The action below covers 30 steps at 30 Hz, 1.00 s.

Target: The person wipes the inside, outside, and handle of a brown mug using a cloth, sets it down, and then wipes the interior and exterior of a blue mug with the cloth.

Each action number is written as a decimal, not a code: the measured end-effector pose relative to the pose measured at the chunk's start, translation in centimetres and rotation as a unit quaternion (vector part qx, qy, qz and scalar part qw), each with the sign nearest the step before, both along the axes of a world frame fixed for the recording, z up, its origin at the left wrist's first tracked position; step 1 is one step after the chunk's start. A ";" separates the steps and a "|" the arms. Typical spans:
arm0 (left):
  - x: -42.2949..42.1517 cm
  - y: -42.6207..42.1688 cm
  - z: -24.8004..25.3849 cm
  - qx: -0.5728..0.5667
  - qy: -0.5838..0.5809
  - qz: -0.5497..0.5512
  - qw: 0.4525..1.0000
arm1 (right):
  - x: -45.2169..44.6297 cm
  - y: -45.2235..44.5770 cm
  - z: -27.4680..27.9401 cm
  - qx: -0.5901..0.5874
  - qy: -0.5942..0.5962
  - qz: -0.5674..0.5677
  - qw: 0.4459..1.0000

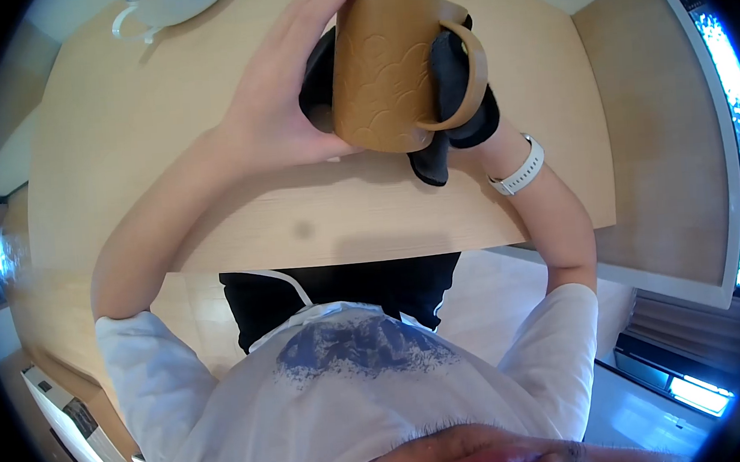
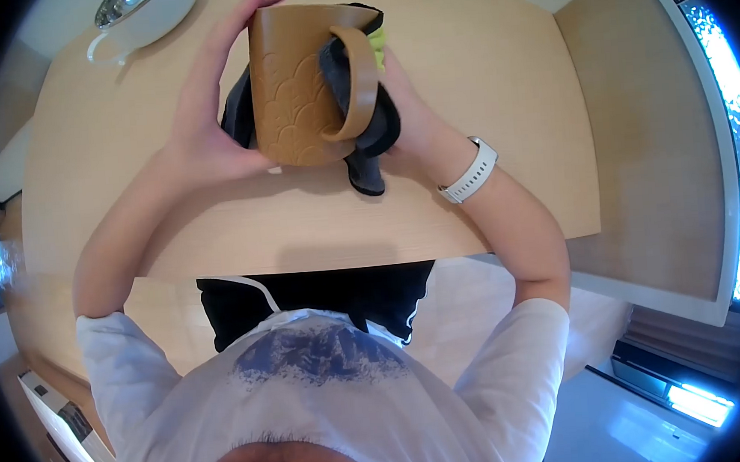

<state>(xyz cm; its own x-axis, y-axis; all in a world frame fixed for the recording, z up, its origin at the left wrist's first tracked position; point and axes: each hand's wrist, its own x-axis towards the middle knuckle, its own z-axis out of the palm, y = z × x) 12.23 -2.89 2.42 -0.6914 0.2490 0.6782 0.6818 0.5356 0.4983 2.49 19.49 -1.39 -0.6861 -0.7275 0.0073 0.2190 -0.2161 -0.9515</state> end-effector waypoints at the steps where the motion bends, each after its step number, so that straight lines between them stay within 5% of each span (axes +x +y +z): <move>1: -0.2 0.1 -0.7 0.002 0.029 0.005 1.000 | 0.2 -0.1 0.0 -0.003 0.019 0.032 0.999; 6: 0.0 0.2 -0.6 0.014 0.038 0.011 0.999 | -0.1 0.1 -0.1 0.021 0.124 0.068 0.990; 12: 0.7 -0.7 0.7 -0.035 0.067 -0.007 0.997 | 2.2 -0.2 5.3 -0.041 -0.143 0.055 0.987; 15: 1.4 -1.2 1.8 -0.054 0.054 -0.002 0.997 | 2.5 -0.2 6.6 0.078 -0.047 0.067 0.994; 17: 1.5 -0.9 2.4 0.000 -0.031 0.015 0.999 | 1.4 -0.1 5.8 0.082 0.062 0.083 0.991; 21: 1.0 -0.8 2.2 0.086 -0.062 -0.038 0.994 | -0.2 0.5 3.0 0.054 0.072 0.054 0.994; 24: 1.5 0.4 5.7 0.335 -0.238 -0.044 0.910 | -1.1 0.4 1.8 -0.033 -0.021 0.097 0.994; 25: 1.1 -0.2 4.8 0.316 -0.270 -0.095 0.905 | -0.9 -0.1 1.4 -0.035 -0.006 0.084 0.996; 28: 1.5 2.4 0.9 0.119 -0.137 -0.003 0.983 | -0.1 -0.9 0.6 0.012 0.145 0.037 0.989; 30: 0.8 1.8 -1.2 0.380 -0.286 -0.095 0.874 | 0.0 -1.0 0.8 0.048 0.151 0.010 0.987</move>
